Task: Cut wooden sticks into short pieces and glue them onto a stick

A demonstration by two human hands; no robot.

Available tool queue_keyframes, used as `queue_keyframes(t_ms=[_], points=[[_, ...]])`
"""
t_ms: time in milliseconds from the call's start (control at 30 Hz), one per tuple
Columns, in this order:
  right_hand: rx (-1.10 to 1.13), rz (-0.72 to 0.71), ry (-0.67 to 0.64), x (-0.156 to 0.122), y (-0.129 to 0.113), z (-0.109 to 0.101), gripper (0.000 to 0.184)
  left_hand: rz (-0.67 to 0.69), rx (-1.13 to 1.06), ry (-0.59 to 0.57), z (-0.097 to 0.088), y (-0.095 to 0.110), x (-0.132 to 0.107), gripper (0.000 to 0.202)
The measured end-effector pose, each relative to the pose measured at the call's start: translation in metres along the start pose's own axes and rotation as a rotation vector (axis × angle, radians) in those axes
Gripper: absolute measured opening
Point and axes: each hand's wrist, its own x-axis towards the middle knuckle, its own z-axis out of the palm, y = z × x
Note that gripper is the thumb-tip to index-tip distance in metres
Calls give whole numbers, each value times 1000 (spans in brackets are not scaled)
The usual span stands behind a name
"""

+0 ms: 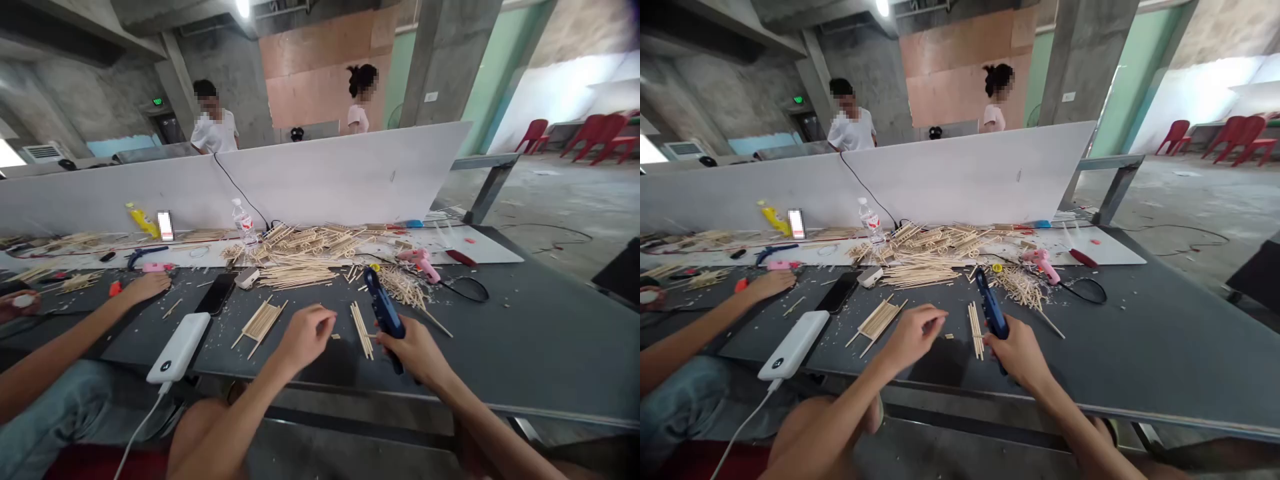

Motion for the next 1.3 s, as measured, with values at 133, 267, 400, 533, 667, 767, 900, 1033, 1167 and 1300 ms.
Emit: queue_keyframes(t_ms=[133, 267, 400, 533, 667, 767, 900, 1033, 1167, 1300], points=[[-183, -96, 105, 11, -9, 1, 24, -49, 68, 22, 29, 9, -5, 24], [-434, -91, 173, 34, -3, -13, 20, -67, 128, -83, 31, -12, -4, 16], [-546, -46, 139, 47, 11, -30, 18, -49, 132, -165, 37, -18, -2, 12], [-497, -7, 152, 40, 13, -47, 20, -67, 113, -174, 46, -19, 2, 17], [-414, -20, 189, 24, -1, -53, 23, -82, 96, -122, 52, -21, 4, 18], [-347, -59, 168, 16, -14, -44, 23, -74, 74, 17, 49, -18, 4, 18], [-250, -85, 40, 13, -23, -17, 20, -21, -103, 217, 39, -6, 3, 26], [-242, -195, -4, 13, -24, 11, 16, 98, -250, 127, 38, 7, -2, 22], [-202, -241, -18, 16, -28, 23, 15, 108, -240, 123, 43, 4, -4, 15], [-118, -173, 94, 24, -30, 3, 15, 22, -179, 263, 38, -14, -1, 13]])
